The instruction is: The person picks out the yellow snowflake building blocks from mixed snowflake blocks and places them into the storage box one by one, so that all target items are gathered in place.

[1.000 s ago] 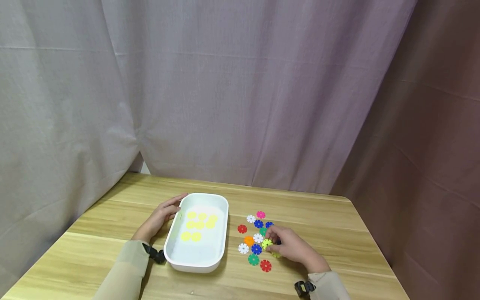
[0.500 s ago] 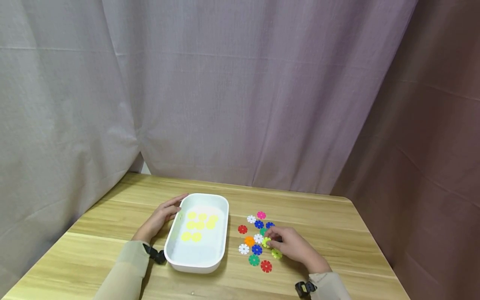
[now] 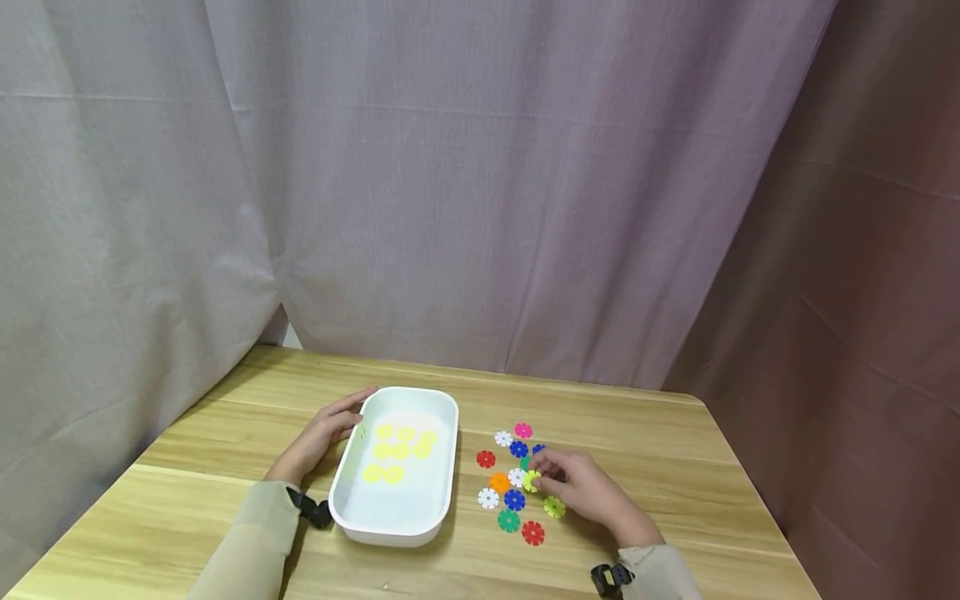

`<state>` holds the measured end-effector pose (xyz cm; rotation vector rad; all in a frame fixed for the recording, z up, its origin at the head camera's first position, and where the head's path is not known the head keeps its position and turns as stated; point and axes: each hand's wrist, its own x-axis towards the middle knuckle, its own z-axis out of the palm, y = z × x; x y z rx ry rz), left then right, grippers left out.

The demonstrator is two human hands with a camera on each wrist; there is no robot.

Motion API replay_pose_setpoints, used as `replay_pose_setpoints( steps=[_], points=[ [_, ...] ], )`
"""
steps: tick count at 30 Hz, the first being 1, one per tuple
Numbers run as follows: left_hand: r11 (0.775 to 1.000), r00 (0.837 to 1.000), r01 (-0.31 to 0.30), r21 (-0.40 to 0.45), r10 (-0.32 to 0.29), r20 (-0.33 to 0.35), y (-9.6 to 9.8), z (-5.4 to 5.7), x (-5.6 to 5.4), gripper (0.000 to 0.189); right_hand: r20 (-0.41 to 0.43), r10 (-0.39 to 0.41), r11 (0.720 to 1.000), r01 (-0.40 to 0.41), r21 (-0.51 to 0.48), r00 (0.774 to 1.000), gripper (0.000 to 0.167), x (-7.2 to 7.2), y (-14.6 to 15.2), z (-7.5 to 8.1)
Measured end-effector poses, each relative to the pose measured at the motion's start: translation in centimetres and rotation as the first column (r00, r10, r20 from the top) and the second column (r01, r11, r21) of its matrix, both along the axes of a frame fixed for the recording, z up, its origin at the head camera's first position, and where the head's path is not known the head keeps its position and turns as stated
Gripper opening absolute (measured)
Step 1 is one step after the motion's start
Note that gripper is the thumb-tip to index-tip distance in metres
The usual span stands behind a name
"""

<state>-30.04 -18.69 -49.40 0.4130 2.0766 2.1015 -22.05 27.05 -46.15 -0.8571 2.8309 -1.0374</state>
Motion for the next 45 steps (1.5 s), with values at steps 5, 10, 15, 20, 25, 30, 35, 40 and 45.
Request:
replay_pose_setpoints(
  steps=[5,10,15,20,25,30,35,40,45],
  points=[
    [1.000,1.000,0.011,-0.005,-0.011,-0.005,0.2,0.1,0.1,0.055,-0.011,0.003,1.000,-0.003,-0.022,1.000,0.011,0.1,0.1,0.0],
    [1.000,1.000,0.013,0.008,-0.013,-0.007,0.5,0.2,-0.1,0.055,-0.026,-0.011,1.000,0.010,-0.029,1.000,0.013,-0.1,0.3,0.4],
    [1.000,0.999,0.018,0.016,-0.017,-0.029,0.5,0.8,-0.7,0.055,-0.054,-0.020,0.999,0.018,-0.039,0.998,0.016,-0.6,0.1,1.3],
    [1.000,1.000,0.004,0.015,-0.004,-0.024,0.4,1.0,-0.8,0.055,-0.054,-0.028,0.999,0.025,-0.041,0.998,0.016,-0.8,-0.4,1.8],
    [1.000,1.000,0.000,0.011,0.000,-0.014,0.4,0.5,-0.6,0.055,-0.060,-0.007,0.999,0.004,-0.049,0.998,0.017,-1.1,-1.0,2.1],
    [1.000,1.000,-0.006,0.014,0.006,-0.002,0.3,0.3,-0.5,0.055,-0.068,0.008,0.999,-0.011,-0.047,0.998,0.020,-1.7,-2.2,2.7],
    [1.000,1.000,-0.009,0.007,0.009,0.000,0.2,0.2,-0.3,0.055,-0.077,0.019,0.997,-0.024,-0.069,0.997,0.021,-2.3,-3.5,3.4],
    [1.000,1.000,-0.009,-0.005,0.009,-0.007,0.1,0.0,0.0,0.057,-0.086,0.039,0.993,-0.048,-0.105,0.996,0.019,-3.1,-4.9,3.6],
    [1.000,1.000,-0.015,-0.012,0.015,0.001,0.0,-0.1,0.0,0.056,-0.077,0.058,0.990,-0.068,-0.127,0.995,0.019,-3.6,-6.6,3.8]
  ],
)
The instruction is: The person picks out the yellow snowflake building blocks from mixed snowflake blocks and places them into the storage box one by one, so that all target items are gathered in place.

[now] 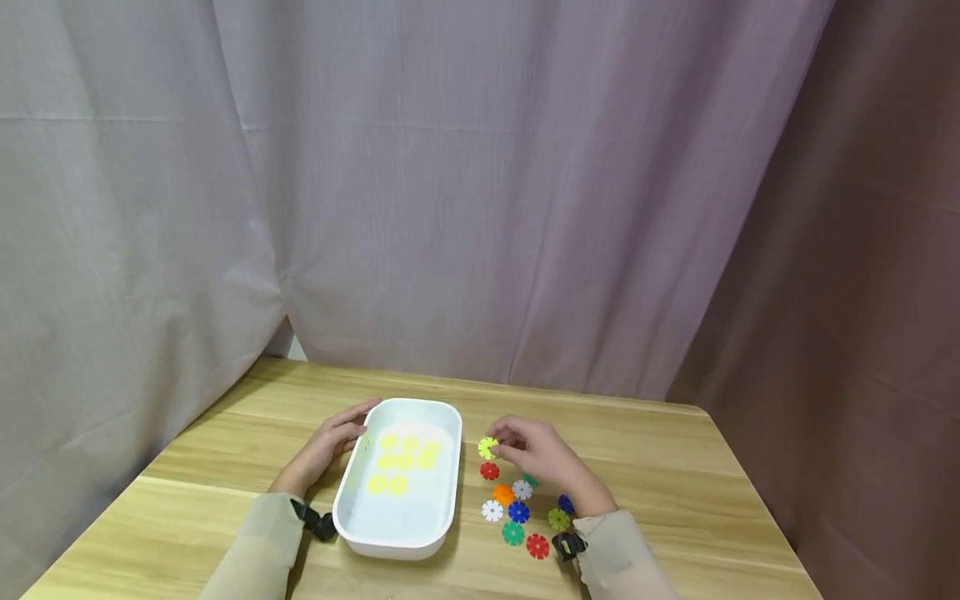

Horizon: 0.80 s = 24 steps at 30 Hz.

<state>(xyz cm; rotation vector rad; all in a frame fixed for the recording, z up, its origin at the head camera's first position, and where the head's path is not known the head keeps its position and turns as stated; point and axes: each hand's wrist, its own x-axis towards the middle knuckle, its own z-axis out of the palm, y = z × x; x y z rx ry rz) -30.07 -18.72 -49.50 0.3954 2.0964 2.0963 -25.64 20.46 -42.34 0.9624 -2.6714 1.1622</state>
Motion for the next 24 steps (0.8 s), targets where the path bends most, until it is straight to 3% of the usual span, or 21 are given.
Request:
replay_pose_setpoints(
  steps=[6,14,19,24],
  points=[
    [1.000,1.000,-0.002,0.003,0.002,0.001,-0.1,-0.1,0.1,0.056,0.006,0.038,0.999,-0.038,0.010,0.999,0.018,-0.3,-2.1,0.8],
    [1.000,1.000,-0.006,0.006,0.006,0.004,0.0,0.0,0.1,0.057,0.035,0.147,0.987,-0.149,0.065,0.989,0.018,-0.9,-5.5,1.9],
    [1.000,1.000,-0.006,0.001,0.006,0.007,0.1,0.1,0.1,0.057,0.060,0.252,0.957,-0.258,0.131,0.966,0.016,-1.4,-7.9,1.6],
    [1.000,1.000,-0.013,-0.006,0.013,0.012,0.2,0.1,0.1,0.056,0.126,0.288,0.918,-0.311,0.247,0.949,0.011,-2.3,-9.9,1.2]
  ],
)
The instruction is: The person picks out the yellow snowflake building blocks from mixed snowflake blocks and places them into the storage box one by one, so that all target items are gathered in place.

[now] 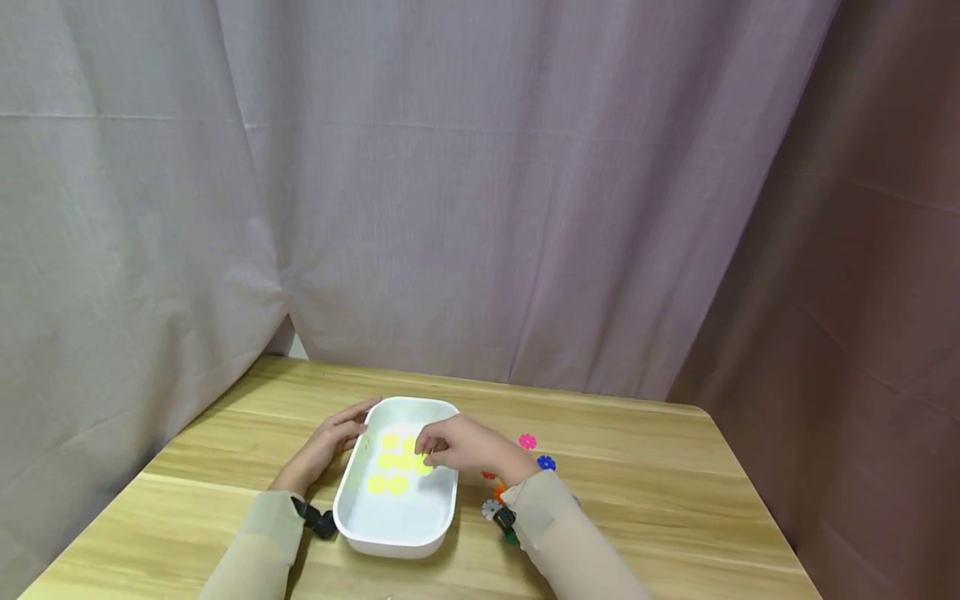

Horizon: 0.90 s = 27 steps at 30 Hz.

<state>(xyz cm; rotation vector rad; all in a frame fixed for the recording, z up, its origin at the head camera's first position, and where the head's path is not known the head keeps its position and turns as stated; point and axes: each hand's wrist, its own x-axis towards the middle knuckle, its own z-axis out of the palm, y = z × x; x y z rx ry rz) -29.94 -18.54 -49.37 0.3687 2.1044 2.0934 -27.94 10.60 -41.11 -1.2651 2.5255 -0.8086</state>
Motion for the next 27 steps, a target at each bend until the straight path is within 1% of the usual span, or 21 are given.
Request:
replay_pose_setpoints(
  steps=[4,8,12,17,21,27],
  points=[
    [1.000,1.000,0.001,-0.005,-0.001,-0.003,0.0,0.0,-0.1,0.055,0.000,0.031,0.996,-0.031,0.090,1.000,0.009,-0.6,-1.2,0.0],
    [1.000,1.000,0.002,0.001,-0.002,-0.004,-0.1,0.0,-0.1,0.055,-0.001,0.058,0.987,-0.057,0.149,0.998,0.010,-1.0,-1.9,0.3],
    [1.000,1.000,0.009,0.004,-0.009,-0.008,-0.1,-0.1,-0.1,0.055,0.018,0.056,0.978,-0.058,0.202,0.998,0.010,-1.2,-2.2,0.4],
    [0.999,0.999,0.031,0.017,-0.030,-0.030,-0.1,0.0,-0.1,0.057,0.001,0.059,0.962,-0.057,0.265,0.998,0.011,-1.3,-2.5,0.4],
    [0.999,0.999,0.037,0.020,-0.036,-0.034,-0.1,-0.1,-0.2,0.057,0.001,0.070,0.958,-0.068,0.280,0.998,0.011,-1.4,-2.6,0.1],
    [1.000,0.999,0.024,0.017,-0.024,-0.023,-0.1,-0.2,-0.1,0.056,0.034,0.053,0.957,-0.060,0.284,0.998,0.012,-1.3,-2.7,-0.4]
  ],
)
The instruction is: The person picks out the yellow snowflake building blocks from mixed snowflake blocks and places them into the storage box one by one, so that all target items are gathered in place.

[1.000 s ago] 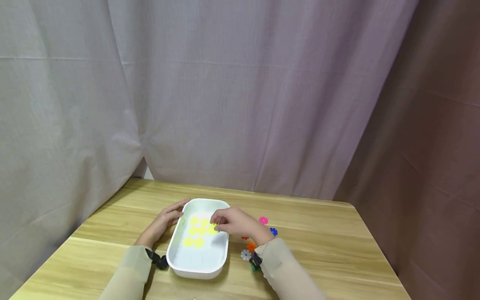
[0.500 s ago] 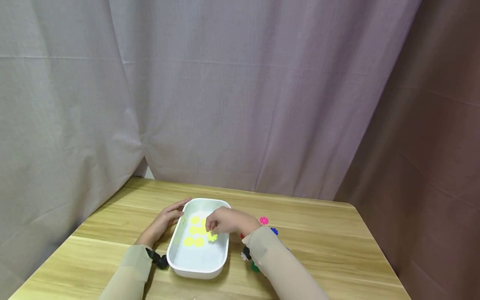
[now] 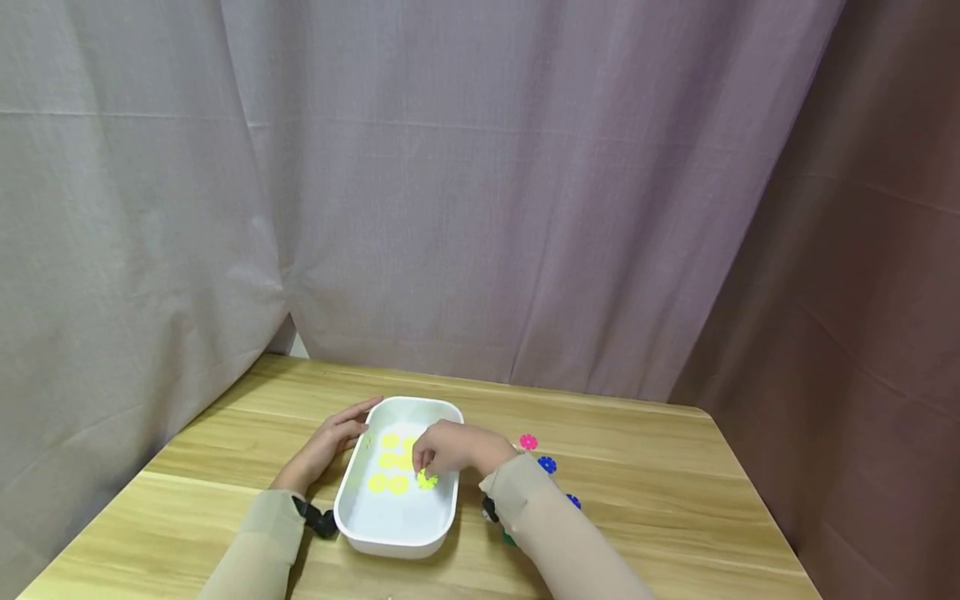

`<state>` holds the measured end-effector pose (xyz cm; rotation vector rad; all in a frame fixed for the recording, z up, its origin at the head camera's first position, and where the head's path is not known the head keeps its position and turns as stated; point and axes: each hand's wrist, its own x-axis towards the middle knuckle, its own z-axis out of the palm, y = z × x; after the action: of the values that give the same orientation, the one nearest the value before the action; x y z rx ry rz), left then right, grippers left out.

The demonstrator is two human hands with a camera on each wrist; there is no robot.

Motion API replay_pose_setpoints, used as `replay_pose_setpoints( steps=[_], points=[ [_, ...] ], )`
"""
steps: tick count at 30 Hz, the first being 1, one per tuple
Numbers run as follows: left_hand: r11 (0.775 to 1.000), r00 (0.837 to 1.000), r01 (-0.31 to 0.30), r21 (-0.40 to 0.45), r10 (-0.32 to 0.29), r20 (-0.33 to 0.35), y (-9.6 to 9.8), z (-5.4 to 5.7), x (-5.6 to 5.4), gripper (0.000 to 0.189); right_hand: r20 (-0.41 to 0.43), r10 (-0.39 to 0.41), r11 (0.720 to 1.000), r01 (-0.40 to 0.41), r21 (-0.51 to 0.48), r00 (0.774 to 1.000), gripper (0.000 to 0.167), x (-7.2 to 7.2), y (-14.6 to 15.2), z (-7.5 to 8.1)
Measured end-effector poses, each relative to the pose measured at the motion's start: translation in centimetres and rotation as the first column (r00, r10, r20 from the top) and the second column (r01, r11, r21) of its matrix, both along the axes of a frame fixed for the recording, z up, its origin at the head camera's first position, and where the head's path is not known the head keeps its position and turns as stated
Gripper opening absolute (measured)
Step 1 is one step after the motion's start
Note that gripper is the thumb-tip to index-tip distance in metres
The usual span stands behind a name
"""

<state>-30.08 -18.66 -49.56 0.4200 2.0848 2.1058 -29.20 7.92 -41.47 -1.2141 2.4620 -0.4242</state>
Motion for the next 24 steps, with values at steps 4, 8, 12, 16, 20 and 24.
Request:
replay_pose_setpoints(
  steps=[4,8,12,16,20,24],
  points=[
    [1.000,1.000,-0.001,-0.002,0.001,0.000,0.04,-0.04,0.00,0.056,0.008,0.002,1.000,-0.002,-0.007,1.000,0.012,0.05,0.10,-0.04],
    [1.000,1.000,-0.002,-0.005,0.002,0.003,0.03,-0.01,0.00,0.056,0.001,0.022,1.000,-0.022,-0.015,1.000,0.011,0.09,0.21,0.06],
    [1.000,1.000,0.002,-0.002,-0.002,-0.002,0.01,0.05,-0.03,0.056,-0.017,0.029,0.999,-0.030,-0.033,0.999,0.008,0.16,0.29,0.31],
    [1.000,1.000,0.004,0.006,-0.004,0.003,-0.02,0.11,-0.02,0.056,-0.021,0.025,0.998,-0.026,-0.064,0.999,0.005,0.17,0.32,0.44],
    [1.000,1.000,0.000,0.006,0.000,0.011,-0.06,0.10,0.00,0.056,-0.027,0.016,0.996,-0.018,-0.083,1.000,0.005,0.15,0.33,0.35],
    [1.000,1.000,-0.005,0.001,0.005,0.011,-0.05,0.13,0.00,0.055,-0.031,0.017,0.995,-0.020,-0.102,0.999,0.005,0.24,0.38,0.41]
  ],
)
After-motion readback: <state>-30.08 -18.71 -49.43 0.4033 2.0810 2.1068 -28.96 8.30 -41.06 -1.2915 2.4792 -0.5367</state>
